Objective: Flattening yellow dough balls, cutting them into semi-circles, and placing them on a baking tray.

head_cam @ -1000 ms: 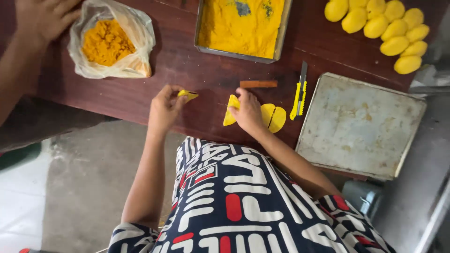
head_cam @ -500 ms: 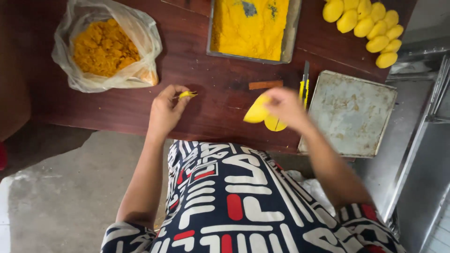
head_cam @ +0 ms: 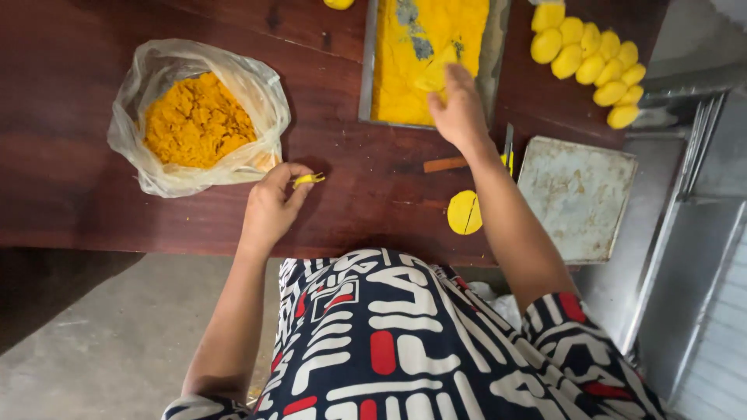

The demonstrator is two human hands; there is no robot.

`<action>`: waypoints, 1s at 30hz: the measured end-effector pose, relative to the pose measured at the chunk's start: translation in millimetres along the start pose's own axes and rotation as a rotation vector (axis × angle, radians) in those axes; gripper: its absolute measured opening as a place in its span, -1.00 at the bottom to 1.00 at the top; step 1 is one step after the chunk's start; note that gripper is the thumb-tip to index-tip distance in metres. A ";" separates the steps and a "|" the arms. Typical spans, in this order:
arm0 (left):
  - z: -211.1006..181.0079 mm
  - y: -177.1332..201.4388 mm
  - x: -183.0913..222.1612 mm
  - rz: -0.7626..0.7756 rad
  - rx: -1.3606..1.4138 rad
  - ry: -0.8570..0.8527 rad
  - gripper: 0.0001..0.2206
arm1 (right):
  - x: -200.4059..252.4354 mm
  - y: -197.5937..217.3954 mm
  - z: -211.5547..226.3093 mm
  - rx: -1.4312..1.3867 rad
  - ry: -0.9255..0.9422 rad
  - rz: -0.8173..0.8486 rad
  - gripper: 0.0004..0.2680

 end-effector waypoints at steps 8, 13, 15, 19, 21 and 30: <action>-6.7 -6.6 -3.3 0.000 0.065 0.010 -0.83 | -50.3 -25.5 -20.7 0.161 -0.594 0.205 -0.29; -38.3 -15.0 6.7 0.003 0.099 -0.075 -0.85 | -43.0 -34.1 -1.2 0.124 -0.689 0.339 -0.23; -31.7 -27.1 4.1 0.039 0.161 -0.053 -0.89 | -52.3 -20.9 0.6 0.161 -0.694 0.402 -0.24; 8.7 -70.6 -2.1 0.130 0.363 -0.054 -0.82 | -32.1 -25.9 -46.1 0.051 -0.629 0.366 -0.31; 38.9 -97.9 -11.4 0.197 0.376 -0.070 -0.79 | -31.1 5.9 -69.1 -1.347 -0.066 -0.206 -0.38; -88.6 -64.2 17.2 -0.169 -0.397 -0.398 -0.57 | 24.7 12.0 -32.9 -1.711 -0.199 0.061 -0.18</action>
Point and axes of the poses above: each hand's wrist, its own x-axis away from the middle knuckle, its own y-axis out of the back of the hand, z = x × y, the point moved 9 cm from there along -x, towards the middle knuckle, and after that the axes turned 12 degrees about z, right-handed, at the moved point
